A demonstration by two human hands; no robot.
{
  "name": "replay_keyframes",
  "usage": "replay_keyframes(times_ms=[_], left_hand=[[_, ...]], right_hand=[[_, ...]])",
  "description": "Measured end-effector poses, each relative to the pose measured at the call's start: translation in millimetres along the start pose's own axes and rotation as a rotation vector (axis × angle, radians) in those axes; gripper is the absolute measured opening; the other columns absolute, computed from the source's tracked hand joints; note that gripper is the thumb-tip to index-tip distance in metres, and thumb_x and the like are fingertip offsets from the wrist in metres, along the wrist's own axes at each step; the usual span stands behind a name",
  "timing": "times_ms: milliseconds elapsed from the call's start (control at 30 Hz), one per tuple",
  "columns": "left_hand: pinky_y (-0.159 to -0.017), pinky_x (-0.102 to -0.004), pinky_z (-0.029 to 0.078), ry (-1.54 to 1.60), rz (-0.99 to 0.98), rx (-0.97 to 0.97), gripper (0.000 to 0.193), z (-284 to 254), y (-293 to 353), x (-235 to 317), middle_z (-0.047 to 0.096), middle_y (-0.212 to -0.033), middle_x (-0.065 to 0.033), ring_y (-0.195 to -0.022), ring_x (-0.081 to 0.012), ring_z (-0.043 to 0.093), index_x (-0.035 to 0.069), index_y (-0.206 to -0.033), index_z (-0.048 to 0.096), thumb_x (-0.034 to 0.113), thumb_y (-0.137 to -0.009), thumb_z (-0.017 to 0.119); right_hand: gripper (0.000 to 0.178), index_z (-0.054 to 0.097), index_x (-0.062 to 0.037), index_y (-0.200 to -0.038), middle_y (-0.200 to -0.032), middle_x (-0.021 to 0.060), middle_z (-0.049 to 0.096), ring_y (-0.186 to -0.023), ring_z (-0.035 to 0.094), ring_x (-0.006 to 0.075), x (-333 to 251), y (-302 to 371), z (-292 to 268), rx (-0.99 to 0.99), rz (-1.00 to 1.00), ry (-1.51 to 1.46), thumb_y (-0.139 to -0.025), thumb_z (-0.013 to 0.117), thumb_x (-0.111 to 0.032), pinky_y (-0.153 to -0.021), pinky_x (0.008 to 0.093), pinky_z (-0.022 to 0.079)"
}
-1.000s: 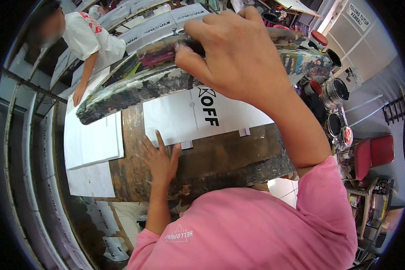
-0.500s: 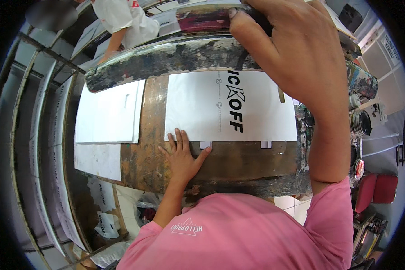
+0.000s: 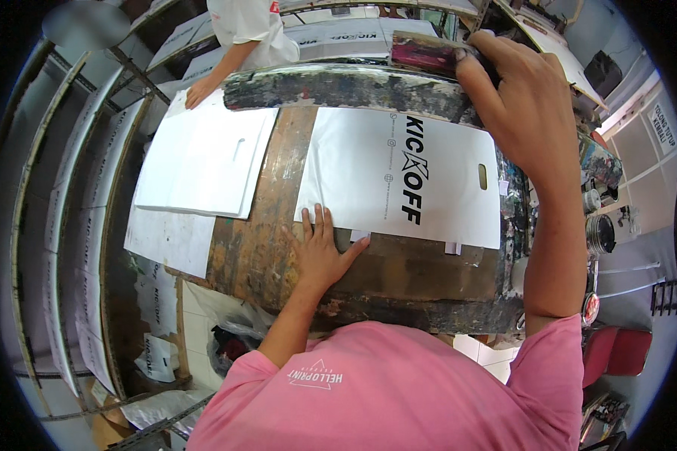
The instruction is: The person performs screen printing on white plastic bags by placing a bag on the workstation, lowering a screen, and using a squeegee to spread black ink.
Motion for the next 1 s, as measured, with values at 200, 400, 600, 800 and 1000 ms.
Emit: replay_keyframes(times_ms=[200, 400, 600, 800, 1000], left_hand=[[-0.128, -0.0664, 0.017, 0.327, 0.150, 0.276, 0.089, -52, -30, 25, 0.061, -0.151, -0.0265, -0.153, -0.0440, 0.043, -0.011, -0.144, 0.061, 0.063, -0.096, 0.070], [-0.126, -0.0608, 0.027, 0.447, 0.243, 0.613, 0.050, -128, -76, 42, 0.076, -0.128, -0.0214, -0.134, -0.0391, 0.063, -0.007, -0.127, 0.073, 0.034, -0.098, 0.078], [-0.132, -0.0566, 0.021, 0.618, -0.063, 0.650, 0.038, -120, -53, -23, 0.075, -0.133, -0.0207, -0.134, -0.0345, 0.065, 0.000, -0.130, 0.075, 0.022, -0.099, 0.075], [-0.125, -0.0453, 0.036, 0.692, -0.281, 0.669, 0.043, -107, -58, -174, 0.074, -0.137, -0.0203, -0.130, -0.0289, 0.068, 0.001, -0.134, 0.074, 0.018, -0.095, 0.076], [-0.109, -0.0406, 0.052, 0.425, -0.385, 0.608, 0.056, -131, -82, -297, 0.073, -0.135, -0.0268, -0.124, -0.0357, 0.071, -0.001, -0.141, 0.069, 0.019, -0.089, 0.076]], right_hand=[[0.038, 0.072, -0.0009, -0.113, -0.097, 0.0277, 0.071, -0.090, 0.068, 0.0471, -1, -6, 0, -0.003, -0.040, -0.035, -0.101, 0.058, -0.034, -0.087, 0.0491, 0.052], [0.040, 0.072, 0.0003, -0.115, -0.096, 0.0302, 0.069, -0.088, 0.068, 0.0486, 6, -18, -1, -0.063, 0.020, -0.091, -0.101, 0.058, -0.034, -0.084, 0.0489, 0.054], [0.044, 0.074, -0.0005, -0.119, -0.099, 0.0299, 0.071, -0.088, 0.069, 0.0473, 0, -14, -4, 0.012, -0.048, 0.037, -0.100, 0.057, -0.037, -0.090, 0.0470, 0.054], [0.041, 0.075, -0.0005, -0.116, -0.104, 0.0268, 0.073, -0.098, 0.069, 0.0439, 12, -16, 1, -0.091, 0.173, -0.107, -0.099, 0.059, -0.035, -0.098, 0.0479, 0.051], [0.040, 0.075, -0.0010, -0.111, -0.095, 0.0234, 0.073, -0.091, 0.068, 0.0432, 3, -14, -6, 0.055, -0.028, -0.035, -0.098, 0.061, -0.036, -0.088, 0.0499, 0.049]])
Point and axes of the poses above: each hand's wrist, its own y-axis away from the middle knuckle, its own z-axis out of the palm, x = y × z, the point moved 6 cm from there along -y, towards the middle knuckle
